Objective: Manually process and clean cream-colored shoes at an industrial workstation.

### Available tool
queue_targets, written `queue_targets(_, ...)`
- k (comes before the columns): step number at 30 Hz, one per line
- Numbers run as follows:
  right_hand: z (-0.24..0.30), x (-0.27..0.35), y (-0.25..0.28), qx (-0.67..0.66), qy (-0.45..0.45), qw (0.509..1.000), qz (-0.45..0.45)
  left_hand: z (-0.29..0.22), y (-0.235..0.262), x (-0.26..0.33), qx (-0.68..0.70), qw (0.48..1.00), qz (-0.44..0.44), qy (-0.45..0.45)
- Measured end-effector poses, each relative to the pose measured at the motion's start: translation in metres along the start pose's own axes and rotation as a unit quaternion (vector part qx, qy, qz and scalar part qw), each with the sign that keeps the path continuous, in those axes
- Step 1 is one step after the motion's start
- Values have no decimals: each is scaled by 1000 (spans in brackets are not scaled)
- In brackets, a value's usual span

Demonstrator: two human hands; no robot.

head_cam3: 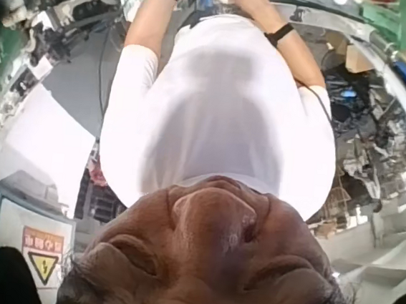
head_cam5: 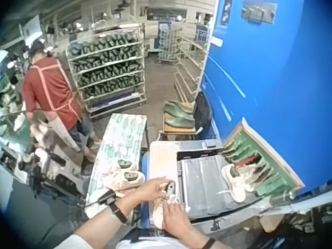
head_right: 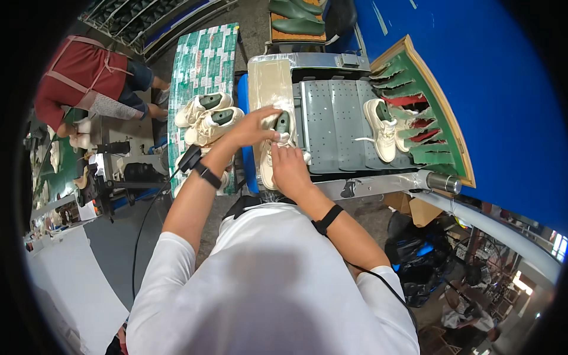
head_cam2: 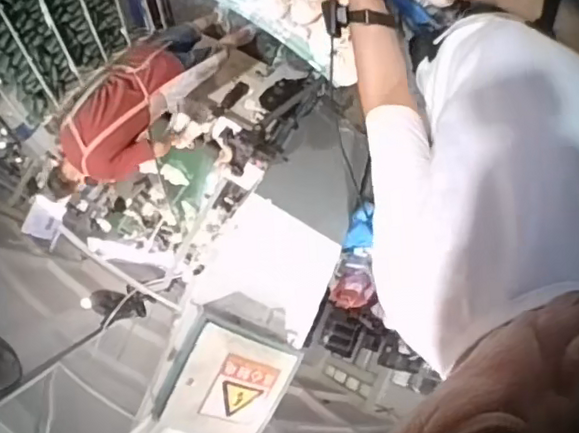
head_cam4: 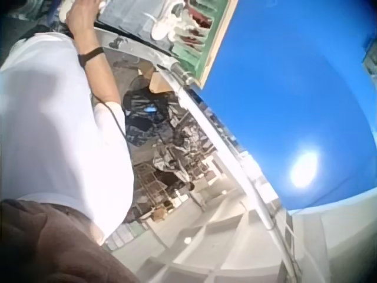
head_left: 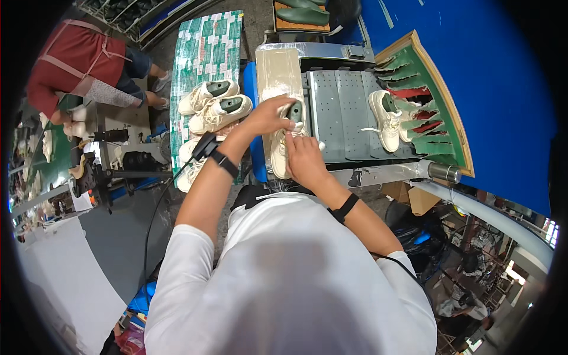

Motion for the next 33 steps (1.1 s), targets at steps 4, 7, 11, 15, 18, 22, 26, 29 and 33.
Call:
queue_targets(4, -29, -1, -4, -316, -158, 933, 65, 21, -32, 2, 195, 951, 171, 169)
queue_targets(7, -20, -2, -24, -634, -245, 718, 150, 11, -32, 3, 164, 931, 218, 243)
queue_targets(11, 22, 7, 0, -500, -45, 809, 307, 25, -41, 9, 187, 929, 217, 233)
queue_targets(15, -40, 30, 9, -412, -169, 890, 96, 22, -50, 15, 267, 910, 221, 229)
queue_targets(18, -40, 25, 22, -197, -83, 976, -38, 13, -54, 17, 363, 889, 142, 239)
queue_targets(22, -38, 35, 27, -109, -72, 991, -8, 13, -53, 20, 297, 922, 100, 229)
queue_targets(26, -26, 50, 46, -194, -111, 971, 86, 14, -57, 21, 299, 923, 81, 229)
queue_targets(29, -31, 43, 42, -254, -144, 951, 106, 6, -54, 14, 276, 935, 72, 209)
queue_targets(33, -34, 37, 32, -169, -104, 979, 39, 8, -63, 22, 345, 898, 98, 255)
Point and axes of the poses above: each hand's wrist, its own x-axis away from the middle knuckle, its own y-axis out of the back of the hand, z = x × y, the point moved 8 cm from there along -x, towards the middle knuckle, and after that the axes turned 3 degrees about -x, right-handed, at the moved point
